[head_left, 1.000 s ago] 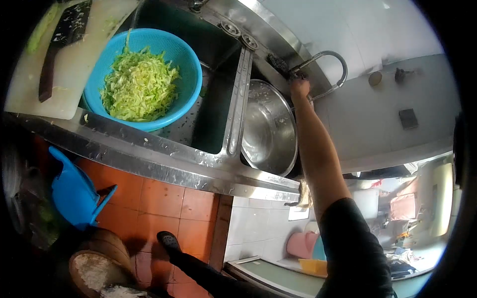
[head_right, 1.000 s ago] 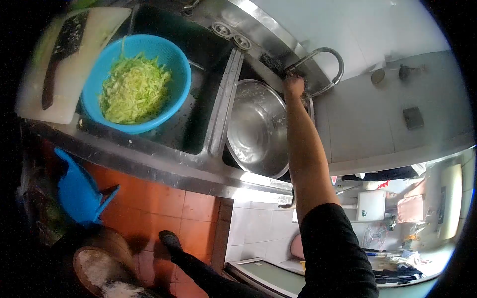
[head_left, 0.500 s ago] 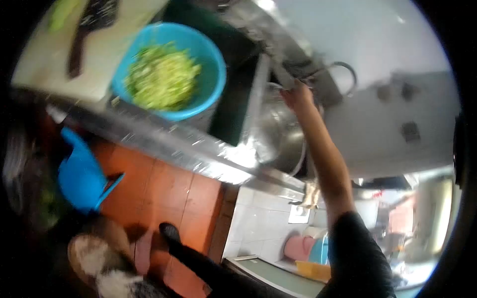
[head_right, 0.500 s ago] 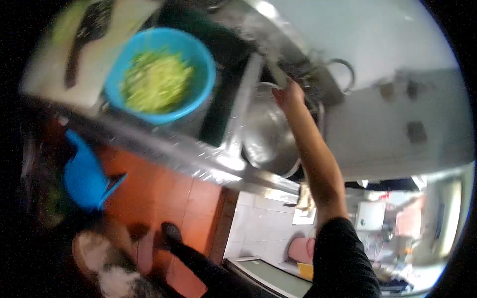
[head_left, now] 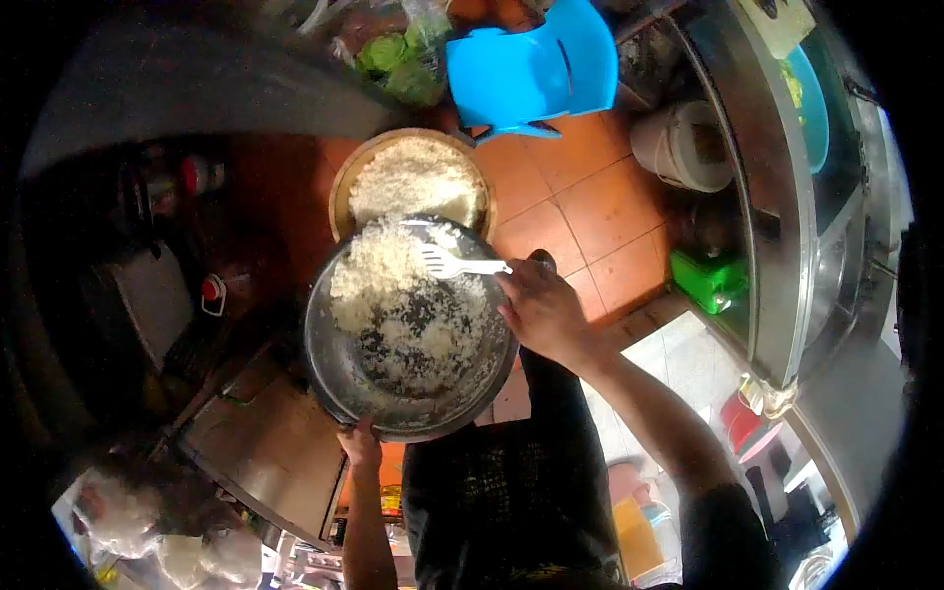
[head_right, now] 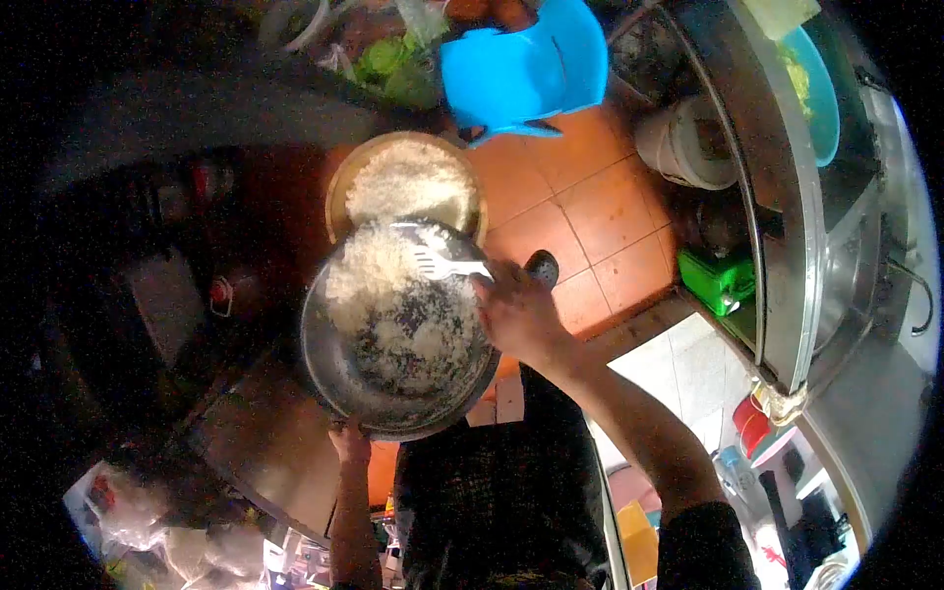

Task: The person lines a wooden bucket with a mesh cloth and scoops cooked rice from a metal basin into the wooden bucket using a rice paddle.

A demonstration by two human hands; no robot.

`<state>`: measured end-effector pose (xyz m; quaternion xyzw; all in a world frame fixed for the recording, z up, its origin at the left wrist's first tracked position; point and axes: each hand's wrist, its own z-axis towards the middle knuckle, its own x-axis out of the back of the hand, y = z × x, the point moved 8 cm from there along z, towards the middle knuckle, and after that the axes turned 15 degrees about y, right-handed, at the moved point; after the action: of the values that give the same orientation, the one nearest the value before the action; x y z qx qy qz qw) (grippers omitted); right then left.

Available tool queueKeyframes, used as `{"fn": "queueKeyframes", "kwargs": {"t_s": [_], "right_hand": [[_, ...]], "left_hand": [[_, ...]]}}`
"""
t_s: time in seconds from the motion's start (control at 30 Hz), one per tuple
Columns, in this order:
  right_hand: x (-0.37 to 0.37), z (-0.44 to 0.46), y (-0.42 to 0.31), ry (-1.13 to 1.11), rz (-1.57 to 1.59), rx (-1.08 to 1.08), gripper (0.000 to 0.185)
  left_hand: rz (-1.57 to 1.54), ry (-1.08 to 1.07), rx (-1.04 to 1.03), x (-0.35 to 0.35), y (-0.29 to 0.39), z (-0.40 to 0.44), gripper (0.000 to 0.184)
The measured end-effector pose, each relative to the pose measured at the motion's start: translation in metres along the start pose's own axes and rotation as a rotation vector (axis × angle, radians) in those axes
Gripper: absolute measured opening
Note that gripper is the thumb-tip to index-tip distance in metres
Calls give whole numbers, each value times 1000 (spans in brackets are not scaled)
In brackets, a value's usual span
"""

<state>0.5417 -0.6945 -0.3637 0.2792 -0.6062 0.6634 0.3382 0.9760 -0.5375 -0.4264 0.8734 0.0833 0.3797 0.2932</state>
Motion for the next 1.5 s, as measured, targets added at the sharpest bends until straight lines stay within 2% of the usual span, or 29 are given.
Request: {"fn": "queueKeyframes", "kwargs": {"t_s": [0.07,0.17,0.23,0.3,0.37,0.4,0.47,0.5,0.6,0.63,0.67,0.73,0.77,0.87,0.9,1.0,1.1,1.2,1.23,1.27,1.33,1.37,1.4,1.47,1.5], "right_hand": [[-74,-13,9,-94,-357,105,31],[-132,-21,15,-198,-600,210,31],[-158,-27,22,-270,-615,266,30],[-167,-26,19,-310,-584,323,29],[-174,-25,6,-306,-505,374,29],[-176,-23,-1,-416,-528,362,29],[-166,-15,-22,-641,-575,326,30],[-161,-15,-19,-622,-520,228,29],[-119,-4,-60,-796,-471,101,30],[-113,-6,-58,-813,-418,8,33],[-105,-11,-65,-824,-377,20,32],[-92,-26,-80,-842,-293,39,31],[-88,-33,-90,-884,-227,-28,28],[-90,-60,-124,-780,56,-204,33],[-95,-60,-139,-757,87,-269,33],[-123,-70,-176,-625,212,-379,34],[-151,-85,-203,-610,339,-631,38],[-161,-104,-214,-524,352,-595,38],[-160,-109,-213,-523,356,-532,39],[-157,-121,-204,-637,258,-574,40],[-141,-140,-182,-860,55,-639,42],[-136,-144,-172,-878,-33,-478,46],[-133,-150,-152,-975,-107,-580,45],[-126,-131,-149,-911,-41,-574,45],[-125,-117,-160,-829,44,-542,45]], "left_hand": [[-18,-85,-4,3,-4,1,19],[-43,-107,-126,5,2,4,19],[-2,-75,-207,-2,30,-8,20],[-68,-84,-107,-3,11,0,15],[142,-150,58,0,35,-13,8],[33,-140,-6,-6,40,-11,9],[-175,-119,-134,-8,37,-5,11],[58,-114,-150,-5,-3,13,17],[46,-119,49,1,-25,16,20],[49,-132,34,2,-4,10,22],[51,-144,19,3,17,3,24],[-26,-125,71,3,16,2,25],[-67,-156,142,1,15,2,24],[-173,-249,364,0,15,-5,27],[-183,-376,427,-2,-9,-4,37],[-510,-231,638,1,-18,-8,26],[-378,-297,582,3,-48,-3,15],[-53,-407,474,11,-98,6,38],[-44,-410,382,12,-98,8,34],[-33,-418,291,13,-98,9,31],[126,-434,-67,13,-73,10,26],[274,-434,-331,12,-54,8,24],[423,-431,-594,12,-40,1,22],[393,-431,-435,14,-54,4,22],[367,-419,-454,15,-54,4,22]]}}
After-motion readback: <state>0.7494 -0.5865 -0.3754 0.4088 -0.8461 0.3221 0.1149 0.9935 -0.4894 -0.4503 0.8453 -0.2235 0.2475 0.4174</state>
